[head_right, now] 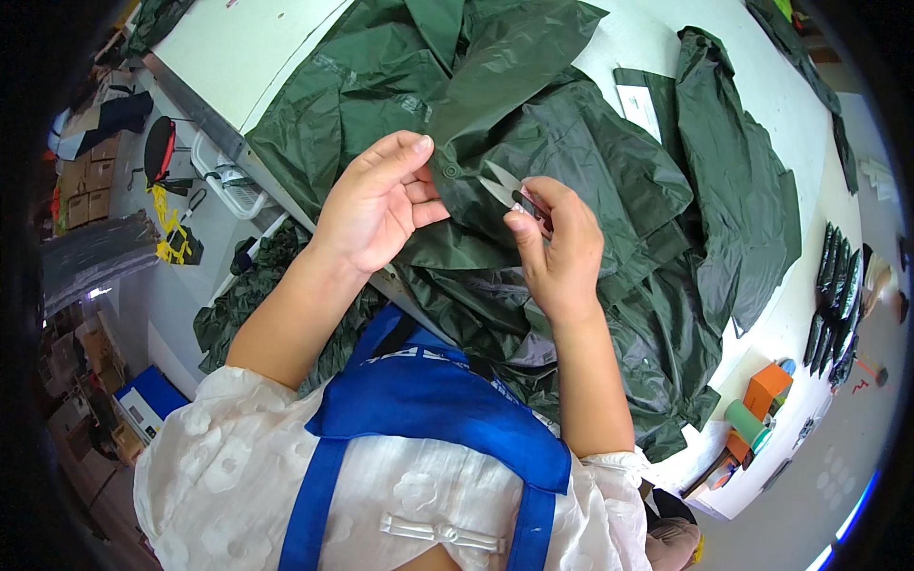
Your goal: The person folds a green jacket on a white table, then places it into a plastic bag. They repeat this process with another jacket, folding it neatly and bagging it. The person also uses a small blade to cut threads on the jackets.
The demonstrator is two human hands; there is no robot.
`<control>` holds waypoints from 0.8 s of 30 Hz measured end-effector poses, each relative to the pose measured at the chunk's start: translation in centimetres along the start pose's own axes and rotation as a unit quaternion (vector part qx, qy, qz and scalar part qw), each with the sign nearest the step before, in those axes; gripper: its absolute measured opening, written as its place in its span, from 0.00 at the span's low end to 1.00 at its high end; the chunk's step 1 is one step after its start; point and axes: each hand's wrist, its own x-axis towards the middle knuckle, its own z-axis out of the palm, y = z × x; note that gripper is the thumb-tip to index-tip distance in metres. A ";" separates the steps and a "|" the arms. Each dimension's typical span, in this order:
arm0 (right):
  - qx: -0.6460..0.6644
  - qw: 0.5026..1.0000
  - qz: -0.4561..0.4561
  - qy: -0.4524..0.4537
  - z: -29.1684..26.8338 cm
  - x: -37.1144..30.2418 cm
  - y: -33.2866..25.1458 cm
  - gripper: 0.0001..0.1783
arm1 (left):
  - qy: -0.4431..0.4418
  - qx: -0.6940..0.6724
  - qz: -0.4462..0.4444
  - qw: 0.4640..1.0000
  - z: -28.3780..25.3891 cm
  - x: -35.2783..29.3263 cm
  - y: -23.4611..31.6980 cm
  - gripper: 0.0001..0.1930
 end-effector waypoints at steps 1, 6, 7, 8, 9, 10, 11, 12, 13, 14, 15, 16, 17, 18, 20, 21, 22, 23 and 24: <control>-0.017 0.999 -0.032 0.000 -0.3 0.3 0.0 0.18 | 0.003 0.002 -0.002 1.000 0.1 -0.1 0.1 0.05; -0.065 0.980 -0.189 0.017 -0.4 1.3 -0.2 0.23 | 0.026 0.016 -0.003 1.000 0.7 -0.2 0.0 0.06; -0.063 0.979 -0.193 0.025 -0.3 1.5 -0.6 0.21 | 0.021 0.019 -0.004 1.000 0.7 -0.3 0.0 0.06; -0.063 0.978 -0.198 0.026 -0.2 1.5 -0.7 0.20 | 0.015 0.023 -0.005 1.000 0.7 -0.4 0.1 0.06; -0.063 0.977 -0.204 0.028 -0.1 1.6 -0.9 0.20 | 0.010 0.026 -0.006 1.000 0.7 -0.4 0.1 0.06; -0.063 0.976 -0.209 0.029 -0.1 1.6 -1.0 0.19 | 0.011 0.029 -0.007 0.999 0.6 -0.4 0.1 0.06; -0.040 0.980 -0.191 0.037 -0.1 1.5 -0.9 0.19 | 0.012 0.033 -0.007 0.999 0.5 -0.4 0.1 0.06; -0.017 0.984 -0.173 0.046 0.1 1.3 -0.8 0.18 | 0.012 0.036 -0.008 0.999 0.4 -0.3 0.0 0.07; 0.005 0.986 -0.156 0.054 0.2 1.1 -0.7 0.18 | 0.024 0.051 -0.002 0.998 0.5 -0.3 0.0 0.07; 0.021 0.992 -0.103 0.066 0.2 0.8 -0.6 0.18 | 0.039 0.066 0.004 0.997 0.6 -0.3 -0.1 0.07; 0.037 0.995 -0.050 0.077 0.1 0.3 -0.5 0.18 | 0.053 0.081 0.011 0.995 0.7 -0.3 -0.1 0.07; 0.053 0.995 0.004 0.088 0.1 0.0 -0.3 0.18 | 0.056 0.087 0.007 0.995 0.7 -0.4 0.1 0.08; 0.030 0.995 -0.004 0.095 0.0 -0.3 0.2 0.20 | 0.056 0.093 0.001 0.994 0.8 -0.5 0.3 0.08; 0.017 0.996 -0.014 0.084 -0.2 -0.6 0.4 0.20 | 0.057 0.099 -0.005 0.993 0.8 -0.5 0.4 0.08; -0.009 0.998 -0.034 0.061 -0.5 -1.2 0.6 0.20 | 0.048 0.093 -0.010 0.994 0.6 -0.6 0.6 0.08; -0.012 0.996 -0.064 0.053 -0.5 -1.5 0.9 0.20 | 0.044 0.090 -0.013 0.995 0.4 -0.6 0.6 0.08; -0.004 0.996 -0.071 0.046 -0.4 -1.6 0.9 0.20 | 0.040 0.088 -0.013 0.995 0.3 -0.5 0.5 0.08; 0.003 0.996 -0.078 0.040 -0.3 -1.7 0.7 0.20 | 0.036 0.086 -0.013 0.996 0.1 -0.4 0.4 0.07; 0.010 0.996 -0.085 0.035 -0.2 -1.7 0.6 0.20 | 0.032 0.084 -0.014 0.996 0.0 -0.4 0.2 0.07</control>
